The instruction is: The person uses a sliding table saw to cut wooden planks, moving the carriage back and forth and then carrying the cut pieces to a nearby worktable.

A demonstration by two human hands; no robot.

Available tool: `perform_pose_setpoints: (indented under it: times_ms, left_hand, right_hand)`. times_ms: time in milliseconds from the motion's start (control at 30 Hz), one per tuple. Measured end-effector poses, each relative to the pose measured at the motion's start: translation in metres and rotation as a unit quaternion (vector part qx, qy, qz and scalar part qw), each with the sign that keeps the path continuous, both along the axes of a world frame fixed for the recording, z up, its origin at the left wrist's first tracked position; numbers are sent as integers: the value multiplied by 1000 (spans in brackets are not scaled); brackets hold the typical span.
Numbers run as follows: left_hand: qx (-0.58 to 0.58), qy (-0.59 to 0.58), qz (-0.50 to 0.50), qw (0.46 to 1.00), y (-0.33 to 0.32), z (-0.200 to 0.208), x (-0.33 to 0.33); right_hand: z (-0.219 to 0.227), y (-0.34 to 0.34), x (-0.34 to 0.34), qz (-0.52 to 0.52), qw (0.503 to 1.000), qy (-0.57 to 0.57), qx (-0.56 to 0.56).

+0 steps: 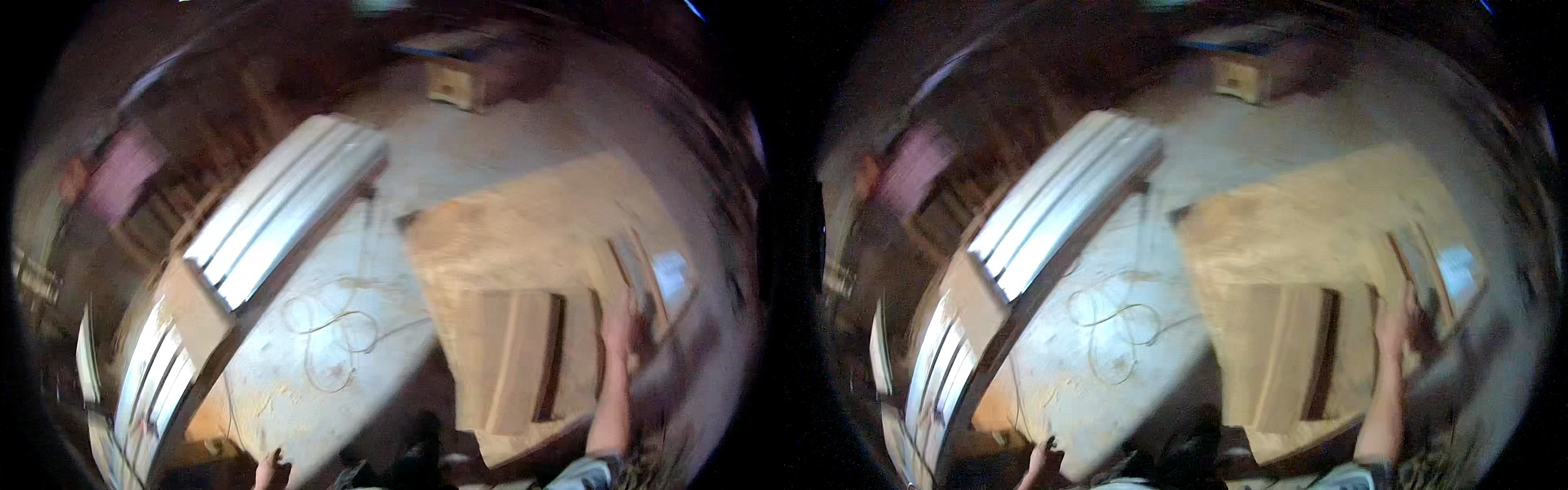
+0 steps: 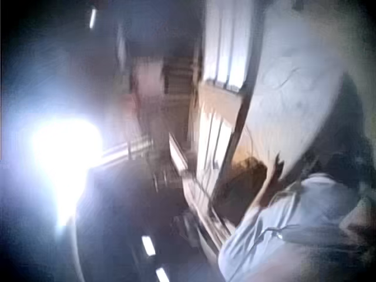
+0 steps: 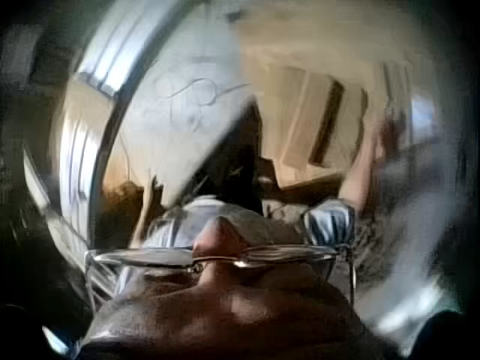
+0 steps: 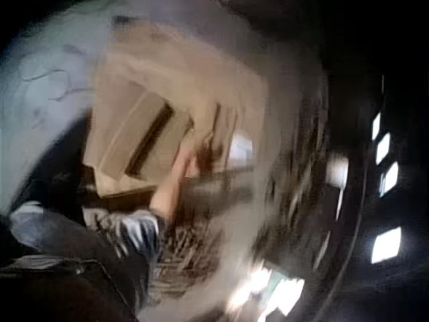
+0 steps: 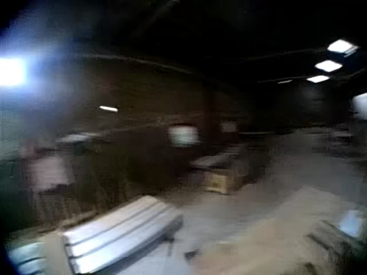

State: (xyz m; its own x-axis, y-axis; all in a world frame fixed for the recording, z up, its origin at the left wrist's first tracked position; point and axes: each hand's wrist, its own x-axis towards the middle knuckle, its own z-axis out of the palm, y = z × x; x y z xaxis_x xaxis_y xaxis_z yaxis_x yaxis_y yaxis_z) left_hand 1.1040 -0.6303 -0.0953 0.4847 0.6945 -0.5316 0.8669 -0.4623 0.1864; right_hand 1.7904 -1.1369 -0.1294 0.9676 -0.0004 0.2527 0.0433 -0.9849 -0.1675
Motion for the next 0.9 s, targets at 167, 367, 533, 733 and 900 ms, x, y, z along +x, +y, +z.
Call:
perform_pose_setpoints:
  times_ms: [167, 367, 533, 733, 900]
  left_hand:
    - [-80, -26, 83, 993, -5, -10, -18]
    - [-147, -121, 227, 955, -37, -80, -192]
    - [-105, -117, 523, 838, -101, -140, -349]
    - [-115, -76, 836, 531, -162, -164, -527]
    - [-62, -67, 873, 480, -130, -155, -532]
  right_hand:
    - [65, 142, -141, 181, 926, -51, 328]
    - [57, 354, -441, 573, 643, 385, 333]
    - [82, 465, -620, 594, 585, 526, 167]
    - [34, 622, -710, 746, 475, 464, 52]
    - [97, 721, -837, 810, 420, 409, 15]
